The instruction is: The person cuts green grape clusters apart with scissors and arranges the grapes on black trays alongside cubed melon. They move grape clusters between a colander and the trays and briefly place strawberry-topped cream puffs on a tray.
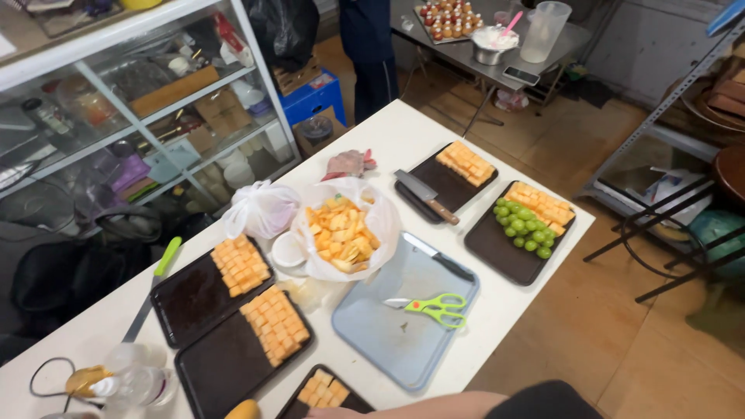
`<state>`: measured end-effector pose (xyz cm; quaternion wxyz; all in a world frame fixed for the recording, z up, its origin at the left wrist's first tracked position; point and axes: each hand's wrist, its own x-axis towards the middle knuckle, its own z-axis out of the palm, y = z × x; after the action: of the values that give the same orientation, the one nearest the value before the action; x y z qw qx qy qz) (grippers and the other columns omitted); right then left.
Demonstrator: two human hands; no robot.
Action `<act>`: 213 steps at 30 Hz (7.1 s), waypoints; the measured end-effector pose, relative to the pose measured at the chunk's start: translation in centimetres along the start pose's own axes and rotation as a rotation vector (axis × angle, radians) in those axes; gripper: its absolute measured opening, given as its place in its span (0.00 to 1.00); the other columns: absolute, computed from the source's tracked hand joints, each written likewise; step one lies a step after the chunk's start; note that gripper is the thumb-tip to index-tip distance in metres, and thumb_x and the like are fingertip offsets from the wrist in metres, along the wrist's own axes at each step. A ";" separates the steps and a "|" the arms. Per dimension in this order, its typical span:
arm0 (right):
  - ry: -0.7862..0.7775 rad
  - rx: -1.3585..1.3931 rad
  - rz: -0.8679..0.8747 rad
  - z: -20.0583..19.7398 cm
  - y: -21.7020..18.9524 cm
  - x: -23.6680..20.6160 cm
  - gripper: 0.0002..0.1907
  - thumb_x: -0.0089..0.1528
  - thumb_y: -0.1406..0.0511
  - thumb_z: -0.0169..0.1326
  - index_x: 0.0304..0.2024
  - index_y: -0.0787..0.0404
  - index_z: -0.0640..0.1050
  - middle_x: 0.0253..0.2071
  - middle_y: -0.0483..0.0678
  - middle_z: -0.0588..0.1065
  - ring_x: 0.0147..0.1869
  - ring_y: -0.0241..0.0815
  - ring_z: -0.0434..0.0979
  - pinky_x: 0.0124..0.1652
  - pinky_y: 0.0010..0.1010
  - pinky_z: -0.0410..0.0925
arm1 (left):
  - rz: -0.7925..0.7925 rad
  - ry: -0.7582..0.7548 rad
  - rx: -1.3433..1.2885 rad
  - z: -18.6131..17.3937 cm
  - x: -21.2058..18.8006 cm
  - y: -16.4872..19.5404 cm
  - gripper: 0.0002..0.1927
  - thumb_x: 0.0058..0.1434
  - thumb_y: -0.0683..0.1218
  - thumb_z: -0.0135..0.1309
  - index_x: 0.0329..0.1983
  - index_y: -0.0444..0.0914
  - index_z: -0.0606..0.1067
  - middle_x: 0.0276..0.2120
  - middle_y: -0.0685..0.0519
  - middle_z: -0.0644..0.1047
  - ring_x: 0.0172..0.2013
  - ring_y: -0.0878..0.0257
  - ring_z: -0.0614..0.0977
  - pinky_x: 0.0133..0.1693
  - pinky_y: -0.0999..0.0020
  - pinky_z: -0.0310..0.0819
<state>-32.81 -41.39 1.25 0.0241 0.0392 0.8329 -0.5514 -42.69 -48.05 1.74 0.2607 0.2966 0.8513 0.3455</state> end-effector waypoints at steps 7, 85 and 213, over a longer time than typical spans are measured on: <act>0.411 0.267 0.151 -6.8 4.6 -24.4 0.19 0.64 0.67 0.50 0.59 0.57 0.77 0.51 0.44 0.77 0.51 0.39 0.78 0.43 0.32 0.73 | 0.627 0.022 -0.318 14.9 -5.5 8.2 0.06 0.52 0.38 0.63 0.33 0.39 0.84 0.29 0.52 0.85 0.34 0.65 0.85 0.37 0.72 0.80; 0.918 0.333 0.478 -140.5 67.5 -15.8 0.09 0.68 0.67 0.58 0.49 0.65 0.80 0.39 0.48 0.79 0.39 0.34 0.78 0.38 0.25 0.72 | 0.276 -0.317 -0.188 75.0 88.4 81.1 0.14 0.65 0.45 0.57 0.52 0.36 0.76 0.45 0.45 0.80 0.47 0.50 0.83 0.49 0.61 0.76; 0.816 -0.294 0.664 -158.2 71.8 -1.9 0.09 0.61 0.64 0.63 0.36 0.65 0.83 0.41 0.55 0.80 0.37 0.48 0.81 0.40 0.37 0.73 | 0.332 -0.298 -0.211 81.0 102.6 82.3 0.17 0.62 0.43 0.60 0.54 0.39 0.76 0.54 0.46 0.77 0.55 0.49 0.80 0.55 0.61 0.75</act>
<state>-23.88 132.03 -2.59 -0.1228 0.5070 0.7860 -0.3319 -34.02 105.57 -12.35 0.3527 0.4514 0.7020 0.4232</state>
